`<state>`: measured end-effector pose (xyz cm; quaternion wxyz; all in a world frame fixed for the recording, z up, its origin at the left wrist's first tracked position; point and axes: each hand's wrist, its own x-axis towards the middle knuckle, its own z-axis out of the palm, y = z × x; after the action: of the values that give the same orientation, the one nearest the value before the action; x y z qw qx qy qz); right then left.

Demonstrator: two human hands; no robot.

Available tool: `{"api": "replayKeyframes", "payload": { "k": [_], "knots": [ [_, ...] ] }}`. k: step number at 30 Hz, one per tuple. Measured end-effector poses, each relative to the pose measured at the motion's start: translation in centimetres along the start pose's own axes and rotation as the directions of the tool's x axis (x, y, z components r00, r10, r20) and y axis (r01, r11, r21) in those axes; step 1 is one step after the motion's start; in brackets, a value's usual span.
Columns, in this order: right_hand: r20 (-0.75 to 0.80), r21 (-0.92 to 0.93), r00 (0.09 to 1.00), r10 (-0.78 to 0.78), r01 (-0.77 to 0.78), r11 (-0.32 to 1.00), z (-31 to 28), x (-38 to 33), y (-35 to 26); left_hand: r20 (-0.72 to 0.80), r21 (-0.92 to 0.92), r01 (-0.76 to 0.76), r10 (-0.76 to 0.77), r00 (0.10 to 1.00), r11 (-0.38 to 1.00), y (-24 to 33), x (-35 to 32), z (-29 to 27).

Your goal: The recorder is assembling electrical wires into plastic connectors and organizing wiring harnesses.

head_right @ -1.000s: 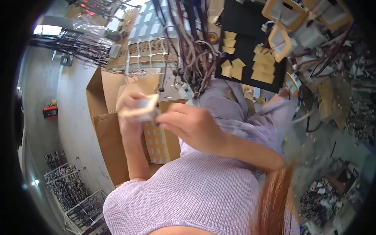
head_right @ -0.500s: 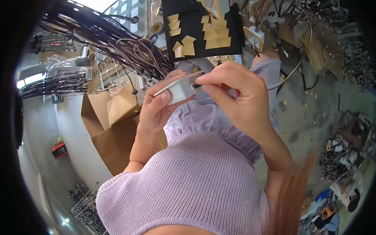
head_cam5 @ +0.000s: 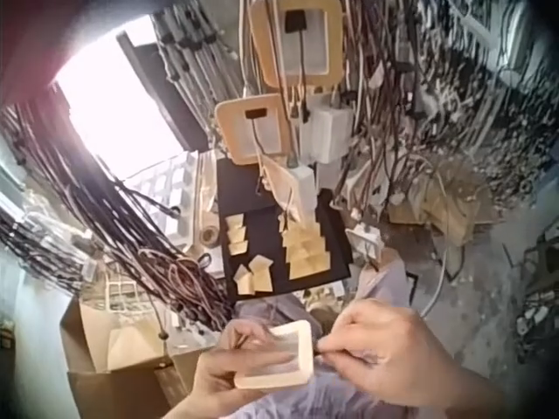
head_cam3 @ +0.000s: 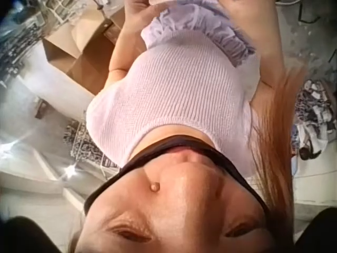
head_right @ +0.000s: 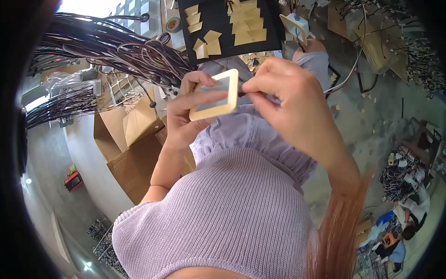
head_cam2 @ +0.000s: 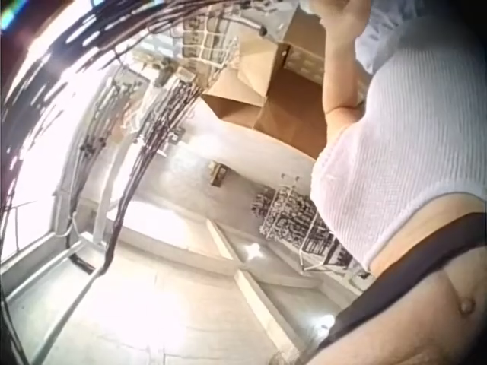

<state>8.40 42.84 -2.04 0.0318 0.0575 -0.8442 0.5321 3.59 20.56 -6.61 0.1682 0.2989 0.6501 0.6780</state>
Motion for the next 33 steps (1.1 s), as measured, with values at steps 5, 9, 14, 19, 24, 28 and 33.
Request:
{"api": "replayKeyframes", "payload": {
  "k": [5,9,14,19,24,28,33],
  "knots": [
    [0.188,0.150,0.973,0.135,-0.164,0.975,-0.6,0.4,0.3,0.091,0.227,-0.118,0.099,0.991,0.967,-0.9,-0.1,0.6],
    [0.139,0.211,0.977,0.159,-0.186,0.960,-0.4,-0.4,0.5,0.134,-0.082,0.108,-0.097,0.986,0.991,-1.1,-0.5,1.1],
    [-0.006,0.199,0.991,0.135,-0.131,0.971,1.3,-2.7,3.2,0.173,-0.010,0.228,-0.223,0.959,0.974,-1.3,-0.7,1.6],
    [-0.100,-0.046,0.994,0.044,-0.049,0.998,3.5,-3.8,4.6,0.063,0.068,0.367,-0.371,0.926,0.928,-1.9,-0.9,2.7],
    [-0.126,0.357,0.981,0.145,-0.091,0.930,5.1,-3.8,5.8,-0.026,0.330,0.199,-0.202,0.979,0.923,-4.0,-1.2,3.0],
    [-0.085,0.097,0.996,-0.006,0.014,0.995,3.7,-2.6,4.7,-0.061,0.332,0.179,-0.168,0.984,0.926,-2.9,0.1,3.6],
    [0.112,-0.215,0.991,-0.075,0.098,0.972,1.7,-3.0,6.2,-0.027,0.608,-0.043,0.075,0.997,0.793,-2.0,1.1,3.0]
  ]
}}
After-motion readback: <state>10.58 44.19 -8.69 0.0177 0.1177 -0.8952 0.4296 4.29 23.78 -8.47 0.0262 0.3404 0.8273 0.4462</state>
